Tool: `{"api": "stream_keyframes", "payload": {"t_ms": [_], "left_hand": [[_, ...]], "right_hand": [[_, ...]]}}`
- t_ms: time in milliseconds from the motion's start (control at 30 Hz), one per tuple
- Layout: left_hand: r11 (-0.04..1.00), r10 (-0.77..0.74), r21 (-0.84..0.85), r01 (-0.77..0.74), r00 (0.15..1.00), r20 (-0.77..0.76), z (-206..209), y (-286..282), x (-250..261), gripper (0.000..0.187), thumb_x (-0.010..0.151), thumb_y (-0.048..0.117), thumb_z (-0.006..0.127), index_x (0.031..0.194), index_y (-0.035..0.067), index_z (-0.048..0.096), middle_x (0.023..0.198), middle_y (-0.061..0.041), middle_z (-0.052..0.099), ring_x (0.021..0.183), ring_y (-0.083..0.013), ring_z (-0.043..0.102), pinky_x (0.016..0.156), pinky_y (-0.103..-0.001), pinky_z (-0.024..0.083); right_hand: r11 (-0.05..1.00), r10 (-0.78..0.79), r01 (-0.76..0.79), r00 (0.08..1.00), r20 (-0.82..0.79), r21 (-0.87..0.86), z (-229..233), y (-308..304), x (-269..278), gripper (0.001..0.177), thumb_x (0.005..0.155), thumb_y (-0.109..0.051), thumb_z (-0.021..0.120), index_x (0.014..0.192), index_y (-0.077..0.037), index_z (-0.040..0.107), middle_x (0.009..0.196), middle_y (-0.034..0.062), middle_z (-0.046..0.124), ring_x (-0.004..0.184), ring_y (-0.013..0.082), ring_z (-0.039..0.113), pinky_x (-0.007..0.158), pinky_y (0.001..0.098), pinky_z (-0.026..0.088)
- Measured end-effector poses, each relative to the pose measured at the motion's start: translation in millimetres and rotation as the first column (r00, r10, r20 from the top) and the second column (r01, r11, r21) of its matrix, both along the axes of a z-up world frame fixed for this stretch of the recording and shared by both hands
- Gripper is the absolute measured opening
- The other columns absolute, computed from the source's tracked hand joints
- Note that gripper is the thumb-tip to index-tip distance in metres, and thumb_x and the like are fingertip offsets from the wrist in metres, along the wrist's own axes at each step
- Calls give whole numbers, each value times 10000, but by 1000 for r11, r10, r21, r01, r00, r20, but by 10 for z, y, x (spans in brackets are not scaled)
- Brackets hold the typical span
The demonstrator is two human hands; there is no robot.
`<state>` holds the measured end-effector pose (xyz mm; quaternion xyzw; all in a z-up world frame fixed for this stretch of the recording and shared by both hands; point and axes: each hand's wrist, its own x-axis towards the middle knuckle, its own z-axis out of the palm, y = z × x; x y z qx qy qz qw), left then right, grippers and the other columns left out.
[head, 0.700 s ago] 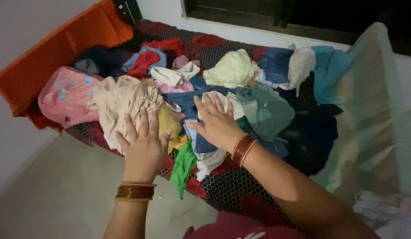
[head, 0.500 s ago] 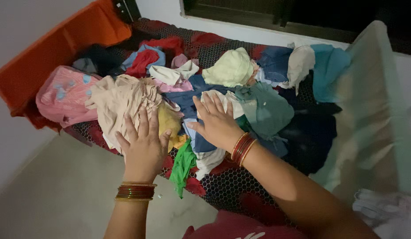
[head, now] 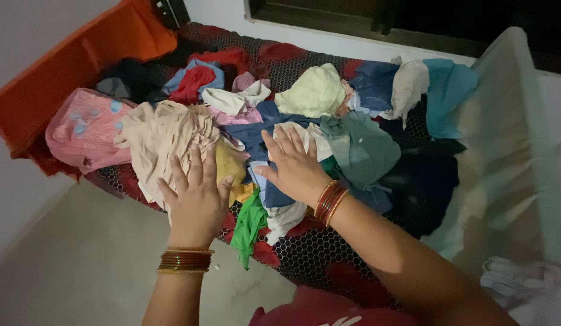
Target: The person folds several items of clothing on a bed, including a white cloth, a light blue towel, a pair of blue shorts, and a dark blue garment. Each item is unfolded, smoothed, and folded into a neat rectangle before being placed on the bed.
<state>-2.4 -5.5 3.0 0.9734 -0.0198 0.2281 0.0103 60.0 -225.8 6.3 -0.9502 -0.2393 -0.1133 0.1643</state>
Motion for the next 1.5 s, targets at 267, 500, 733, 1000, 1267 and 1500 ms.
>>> {"api": "stream_keyframes", "payload": {"t_ms": [267,500,733,1000,1267,1500], "left_hand": [[1000,-16,-26,16,1000,13,15,-5,-9,704,1009,527,435,1607,173,321,1638,-141,312,1508,-469,202,1116,-750,176],[998,-55,-38,56,998,17,-4,-15,37,675,1003,497,456,1571,142,368,1630,-153,332,1508,-474,215,1100,-757,184],[994,-108,-15,109,992,62,-65,26,99,655,1022,474,468,1570,125,382,1647,-158,325,1501,-484,212,1100,-766,176],[989,-128,-71,130,991,27,-92,39,169,703,998,467,480,1601,140,327,1625,-185,320,1448,-514,268,1083,-761,207],[984,-166,-68,165,986,-6,-150,88,270,684,1026,485,467,1612,169,309,1634,-178,318,1463,-515,265,1116,-732,205],[966,-212,-157,204,977,-30,-269,123,303,686,1027,488,459,1614,173,298,1632,-183,321,1472,-518,248,1118,-734,193]], "right_hand": [[1000,-15,15,999,-33,-4,12,7,4,814,978,-590,498,1594,-122,243,1641,200,228,1526,402,141,1139,717,118],[999,-49,49,998,-42,-4,0,-1,-13,815,975,-603,503,1589,-126,258,1639,197,235,1519,411,167,1138,721,134],[997,-72,73,994,-81,3,-6,1,-11,826,953,-609,525,1584,-146,260,1640,187,225,1514,424,161,1113,747,148],[995,-102,104,987,-128,11,-7,5,-20,829,960,-609,530,1598,-160,248,1639,202,217,1502,465,148,1124,756,140],[989,-148,145,984,-100,-34,-28,-10,-3,830,952,-594,549,1588,-152,250,1627,234,221,1500,494,114,1083,769,175],[979,-199,189,966,-162,-75,-132,-47,-67,811,961,-563,574,1572,-135,256,1632,233,219,1511,481,128,1125,734,173]]}}
